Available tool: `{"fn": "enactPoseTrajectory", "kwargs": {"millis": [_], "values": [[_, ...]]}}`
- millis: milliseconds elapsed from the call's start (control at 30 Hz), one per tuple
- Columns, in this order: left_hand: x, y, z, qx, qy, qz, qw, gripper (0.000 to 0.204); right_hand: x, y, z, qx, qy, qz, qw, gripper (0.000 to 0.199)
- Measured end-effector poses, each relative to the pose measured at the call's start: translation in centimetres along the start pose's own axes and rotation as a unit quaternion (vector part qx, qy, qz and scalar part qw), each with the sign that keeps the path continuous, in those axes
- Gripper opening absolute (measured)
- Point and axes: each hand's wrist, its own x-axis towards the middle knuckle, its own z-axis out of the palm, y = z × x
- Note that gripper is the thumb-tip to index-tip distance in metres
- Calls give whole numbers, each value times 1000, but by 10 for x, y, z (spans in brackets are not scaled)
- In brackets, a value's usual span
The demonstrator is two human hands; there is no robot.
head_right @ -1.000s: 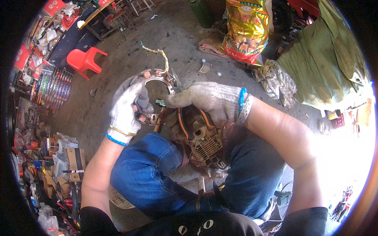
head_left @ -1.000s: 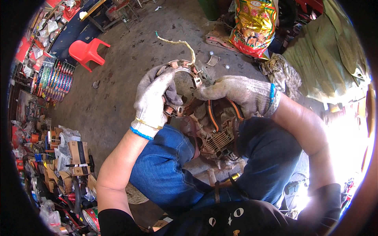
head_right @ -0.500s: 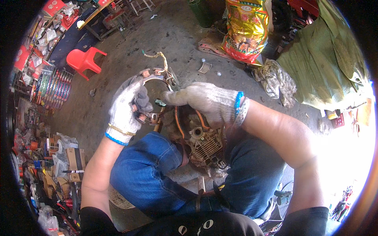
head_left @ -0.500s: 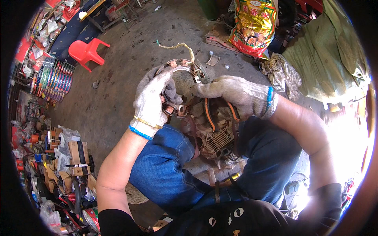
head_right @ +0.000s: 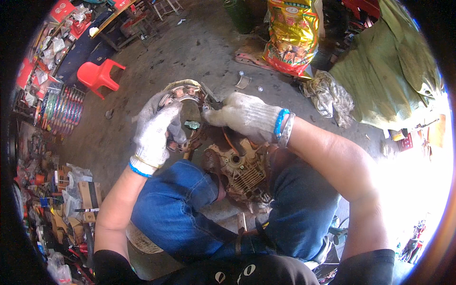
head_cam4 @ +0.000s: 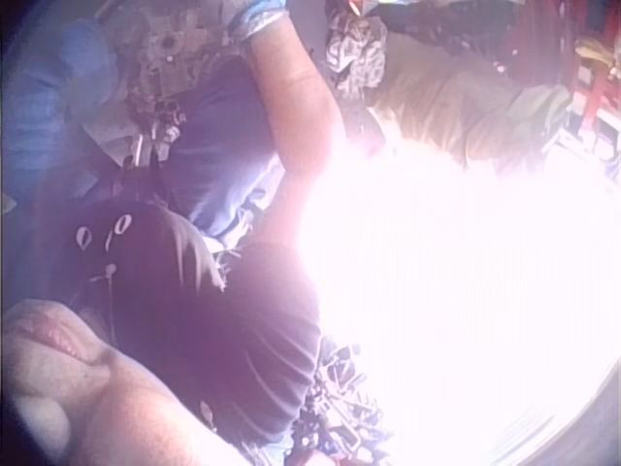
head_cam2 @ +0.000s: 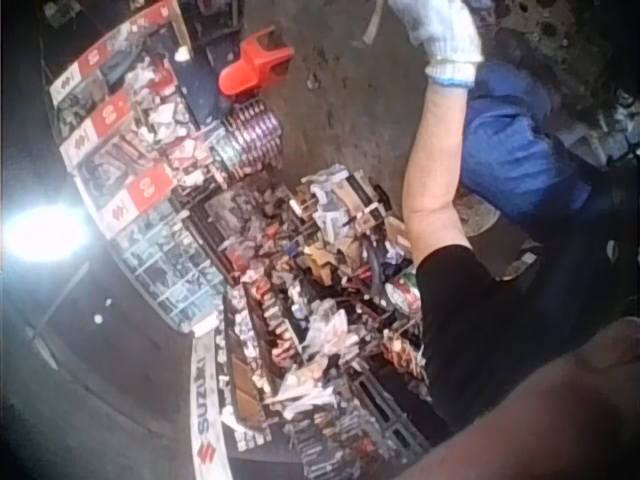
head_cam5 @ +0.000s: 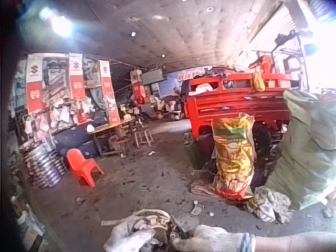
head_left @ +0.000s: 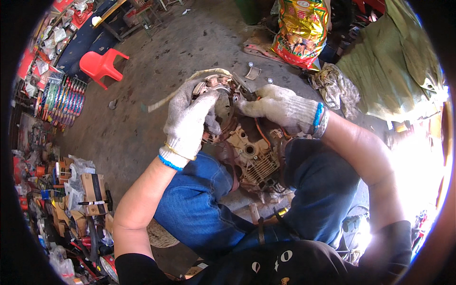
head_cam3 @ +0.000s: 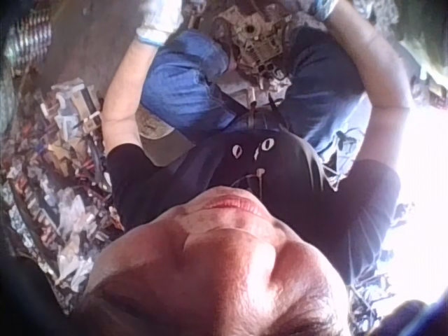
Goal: The person sits on the floor and disassembles a small engine casing. They use a cordless drill to remove bolts, then use pliers to extract a circular stator component. The removed parts are placed into a nearby bucket.
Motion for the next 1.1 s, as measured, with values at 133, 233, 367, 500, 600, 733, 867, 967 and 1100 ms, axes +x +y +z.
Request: {"fn": "enactPoseTrajectory", "kwargs": {"millis": [133,233,367,500,600,733,867,967,1100], "values": [[0,5,-7,33,-30,-13,999,27,0,6,1,-65,-3,-3,998,58],[0,3,-14,52,-54,-17,997,28,1,8,8,-200,120,-57,971,52],[3,1,-26,30,-68,-27,997,32,-5,7,3,-32,-2,-1,999,51],[12,-3,-36,13,-117,-20,993,40,-6,-2,-1,100,-20,-32,994,48],[25,-9,-33,235,-106,61,964,38,-6,-5,2,69,-55,-44,995,50],[26,-19,-22,293,-153,-60,942,41,-3,-7,17,81,-84,-51,992,52],[43,-19,-19,390,-156,42,907,35,-4,-9,21,108,-72,28,991,54],[53,-22,-25,502,-183,-20,845,31,-10,-11,22,180,-122,81,973,35],[60,-31,-37,634,-179,119,743,22,-12,-17,33,270,-159,95,945,33]]}}
